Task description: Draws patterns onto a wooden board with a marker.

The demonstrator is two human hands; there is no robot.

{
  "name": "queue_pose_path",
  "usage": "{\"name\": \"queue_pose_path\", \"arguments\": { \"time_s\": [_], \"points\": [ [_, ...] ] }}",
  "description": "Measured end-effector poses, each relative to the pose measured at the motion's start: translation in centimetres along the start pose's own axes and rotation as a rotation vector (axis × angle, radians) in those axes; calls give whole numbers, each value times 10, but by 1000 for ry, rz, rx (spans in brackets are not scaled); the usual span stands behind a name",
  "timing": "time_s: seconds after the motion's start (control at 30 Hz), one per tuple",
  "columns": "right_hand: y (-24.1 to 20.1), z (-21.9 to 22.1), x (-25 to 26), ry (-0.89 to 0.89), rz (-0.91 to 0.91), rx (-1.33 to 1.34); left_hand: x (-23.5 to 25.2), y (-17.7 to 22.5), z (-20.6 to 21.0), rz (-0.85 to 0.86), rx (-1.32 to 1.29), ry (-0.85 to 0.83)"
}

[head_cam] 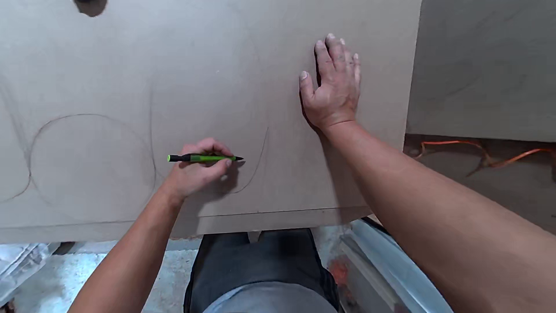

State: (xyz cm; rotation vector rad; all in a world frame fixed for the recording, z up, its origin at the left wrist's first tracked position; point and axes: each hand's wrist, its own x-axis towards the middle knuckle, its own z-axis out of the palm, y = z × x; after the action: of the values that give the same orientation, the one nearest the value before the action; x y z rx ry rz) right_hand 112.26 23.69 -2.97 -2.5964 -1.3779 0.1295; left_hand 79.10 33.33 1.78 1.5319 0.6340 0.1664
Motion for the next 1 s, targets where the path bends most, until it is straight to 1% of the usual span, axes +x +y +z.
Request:
{"name": "queue_pose_path", "arguments": {
  "time_s": [0.1,0.27,0.37,0.47,0.67,0.7,0.87,0.93,1.0],
  "points": [
    [1,-1,0,0,7,2,21,1,8,80,31,-38],
    [2,0,2,22,-2,17,33,-2,5,137,102,-119],
    [2,1,2,24,-3,21,35,-3,4,164,121,-133],
    [3,1,2,30,-9,22,38,-4,6,158,147,-84],
    [3,1,3,20,-8,22,53,2,13,125,136,98],
    [3,1,3,24,-10,25,55,4,12,126,125,103],
    [4,2,2,35,-15,26,57,4,6,123,142,5],
    [4,2,2,36,-17,26,59,5,8,125,124,51],
    [5,2,3,29,-16,23,63,6,11,120,116,144]
  ]
}}
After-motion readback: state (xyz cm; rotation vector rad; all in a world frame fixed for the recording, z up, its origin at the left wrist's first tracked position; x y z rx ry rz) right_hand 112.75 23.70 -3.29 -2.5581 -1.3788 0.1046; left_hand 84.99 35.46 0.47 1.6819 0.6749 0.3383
